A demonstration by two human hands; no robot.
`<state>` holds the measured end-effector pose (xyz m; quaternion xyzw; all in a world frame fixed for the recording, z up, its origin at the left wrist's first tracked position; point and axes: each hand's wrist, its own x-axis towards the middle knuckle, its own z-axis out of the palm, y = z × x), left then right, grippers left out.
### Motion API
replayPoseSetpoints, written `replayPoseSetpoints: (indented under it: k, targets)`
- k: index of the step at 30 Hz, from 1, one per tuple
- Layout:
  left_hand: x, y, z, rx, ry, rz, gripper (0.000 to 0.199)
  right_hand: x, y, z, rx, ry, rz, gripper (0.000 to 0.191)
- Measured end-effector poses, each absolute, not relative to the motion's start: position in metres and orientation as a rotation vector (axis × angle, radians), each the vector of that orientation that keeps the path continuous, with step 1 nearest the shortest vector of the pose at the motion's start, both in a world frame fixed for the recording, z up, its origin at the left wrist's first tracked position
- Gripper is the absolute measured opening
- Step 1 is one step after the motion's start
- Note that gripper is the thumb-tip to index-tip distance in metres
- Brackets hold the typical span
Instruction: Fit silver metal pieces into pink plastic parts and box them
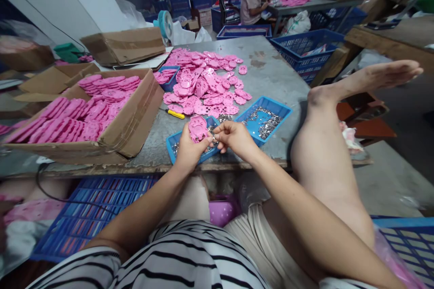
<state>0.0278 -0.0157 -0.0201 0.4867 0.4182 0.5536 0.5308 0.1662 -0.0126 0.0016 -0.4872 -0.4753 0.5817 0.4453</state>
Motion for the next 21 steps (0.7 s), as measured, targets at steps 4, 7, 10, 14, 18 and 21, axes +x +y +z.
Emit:
replayPoseSetpoints:
  k: [4,7,10,14,18,21]
  targets:
    - [0.033,-0.015,-0.022,1.235,1.038,1.355,0.040,0.166,-0.018,0.000,-1.270,-1.211,1.333,0.030]
    - [0.036,-0.014,-0.021,1.219,1.019,1.336,0.038,0.166,-0.022,0.002,-1.314,-1.280,1.212,0.026]
    - [0.037,-0.013,-0.019,1.245,1.039,1.374,0.036,0.166,-0.023,0.004,-1.326,-1.311,1.171,0.027]
    - [0.037,-0.014,-0.015,1.266,1.087,1.429,0.033,0.166,-0.023,0.005,-1.276,-1.221,1.271,0.036]
    - [0.038,-0.014,-0.015,1.238,1.093,1.431,0.033,0.166,-0.023,0.005,-1.278,-1.194,1.265,0.042]
    - [0.040,-0.014,-0.017,1.200,1.057,1.436,0.037,0.166,-0.021,0.003,-1.320,-1.274,1.216,0.042]
